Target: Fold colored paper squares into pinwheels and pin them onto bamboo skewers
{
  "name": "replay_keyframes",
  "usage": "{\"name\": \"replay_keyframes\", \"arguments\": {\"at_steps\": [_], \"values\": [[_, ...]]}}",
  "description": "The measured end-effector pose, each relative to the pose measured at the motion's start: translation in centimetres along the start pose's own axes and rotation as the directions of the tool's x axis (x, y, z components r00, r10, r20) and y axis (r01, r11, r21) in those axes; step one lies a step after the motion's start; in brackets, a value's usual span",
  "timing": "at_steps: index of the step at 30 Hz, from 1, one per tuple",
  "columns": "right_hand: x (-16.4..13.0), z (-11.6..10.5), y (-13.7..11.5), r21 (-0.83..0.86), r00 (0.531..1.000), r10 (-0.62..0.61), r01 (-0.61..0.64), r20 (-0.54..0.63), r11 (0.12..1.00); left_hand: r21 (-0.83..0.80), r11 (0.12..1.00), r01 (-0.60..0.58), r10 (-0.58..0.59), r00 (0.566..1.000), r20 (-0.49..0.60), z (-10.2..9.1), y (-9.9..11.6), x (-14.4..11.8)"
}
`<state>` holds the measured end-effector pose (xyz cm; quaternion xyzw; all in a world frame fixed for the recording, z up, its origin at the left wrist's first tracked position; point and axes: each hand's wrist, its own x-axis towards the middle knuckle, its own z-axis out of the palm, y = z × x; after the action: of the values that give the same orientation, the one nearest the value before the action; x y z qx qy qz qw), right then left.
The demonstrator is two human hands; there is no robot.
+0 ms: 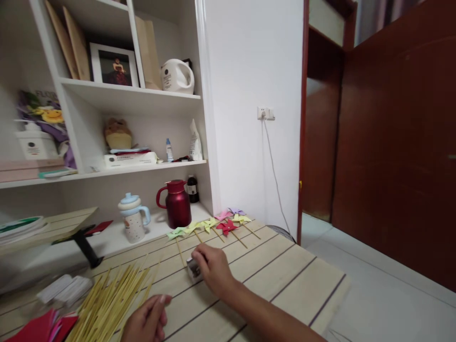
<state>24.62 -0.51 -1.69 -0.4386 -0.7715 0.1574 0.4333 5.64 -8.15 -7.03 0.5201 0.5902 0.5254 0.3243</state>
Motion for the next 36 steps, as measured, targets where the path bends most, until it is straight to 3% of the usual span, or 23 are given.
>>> {"name": "replay_keyframes", "arguments": {"at_steps": [3,6,10,16,21,25,29,33,36], "values": [[-0.9,3.5,-2.7,0.111,0.989,-0.057,0.042,0.14,0.993,0.074,0.995,-0.063,0.067,0.996,-0.05,-0.7,0.0,-0.2],[-1.6,6.6,-3.8,0.142,0.961,-0.051,0.013,0.272,0.99,0.135,0.987,-0.084,0.105,0.983,-0.152,-1.8,0.0,-0.4],[-1.8,8.9,-3.8,0.105,0.956,-0.028,-0.003,0.293,0.994,0.186,0.98,-0.065,0.104,0.973,-0.206,-2.6,0.1,-0.7],[-0.7,9.5,-2.6,0.048,0.967,0.018,-0.031,0.253,0.998,0.289,0.951,-0.108,0.135,0.988,-0.073,-2.1,0.6,-1.1],[-0.2,9.3,-1.3,0.02,0.979,0.063,-0.068,0.192,0.997,0.381,0.911,-0.156,0.178,0.984,-0.024,-1.9,0.6,-1.0],[-0.2,9.0,-1.0,0.043,0.988,0.059,-0.066,0.145,0.997,0.434,0.869,-0.238,0.263,0.965,0.003,-1.8,0.8,-1.2],[-0.9,9.1,-1.7,0.125,0.985,-0.012,-0.009,0.171,0.992,0.436,0.828,-0.352,0.373,0.927,0.04,-2.0,2.4,-2.1],[-1.7,9.2,-2.3,0.177,0.978,-0.06,0.024,0.198,0.984,0.444,0.807,-0.39,0.442,0.897,-0.014,-4.4,5.7,-2.4],[-1.6,9.3,-2.0,0.206,0.98,-0.046,0.005,0.194,0.979,0.489,0.791,-0.368,0.469,0.878,-0.097,-9.1,8.0,-1.5]]}}
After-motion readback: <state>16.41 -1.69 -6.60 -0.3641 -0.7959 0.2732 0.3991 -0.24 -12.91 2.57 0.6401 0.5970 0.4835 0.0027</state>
